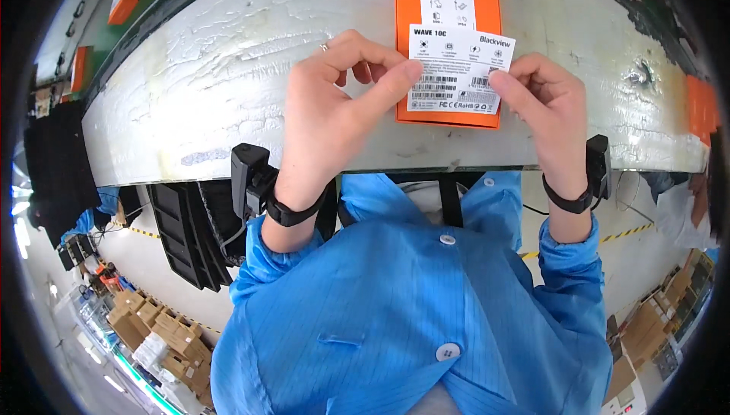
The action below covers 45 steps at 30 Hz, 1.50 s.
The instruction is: Applying technical specification labels to smartphone product boxes on a conveyor belt.
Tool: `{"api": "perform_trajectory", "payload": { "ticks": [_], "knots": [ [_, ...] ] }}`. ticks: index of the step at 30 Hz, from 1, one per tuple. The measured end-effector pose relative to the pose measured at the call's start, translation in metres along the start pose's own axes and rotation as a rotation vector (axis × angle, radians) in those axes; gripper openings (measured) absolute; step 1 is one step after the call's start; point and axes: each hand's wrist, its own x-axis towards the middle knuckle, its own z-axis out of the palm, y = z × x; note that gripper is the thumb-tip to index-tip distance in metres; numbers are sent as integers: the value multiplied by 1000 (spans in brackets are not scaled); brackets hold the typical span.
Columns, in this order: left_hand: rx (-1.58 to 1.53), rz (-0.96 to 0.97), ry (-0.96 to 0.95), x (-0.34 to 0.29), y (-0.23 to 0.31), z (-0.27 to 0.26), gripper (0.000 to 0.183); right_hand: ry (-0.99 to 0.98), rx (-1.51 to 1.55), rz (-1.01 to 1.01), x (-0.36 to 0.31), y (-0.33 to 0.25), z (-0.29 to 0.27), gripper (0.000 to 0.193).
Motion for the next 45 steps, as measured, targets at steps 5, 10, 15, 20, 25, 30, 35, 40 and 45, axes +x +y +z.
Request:
{"api": "perform_trajectory", "payload": {
  "ticks": [5,10,15,20,25,30,35,40,45],
  "knots": [
    [-73,-33,-8,1,-14,6,16,-66,26,95,4,7,-3,21],
    [-103,-131,-35,0,-19,4,15,-69,77,100,7,13,3,22],
    [-31,-54,-27,-1,-23,5,16,-69,94,105,7,14,3,21],
    [-35,-50,-30,-2,-25,5,16,-69,73,100,8,16,2,21],
    [-138,-93,13,-3,-27,10,20,-81,119,115,9,18,1,21],
    [-176,-102,15,-4,-25,12,21,-85,168,137,9,17,1,20],
    [-191,-127,17,-3,-23,11,20,-80,116,125,10,18,3,22],
    [-99,-83,-16,-4,-19,9,16,-78,93,89,10,16,2,22],
    [-2,-1,21,-5,-22,10,14,-62,64,75,8,14,4,21]
  ]
}}
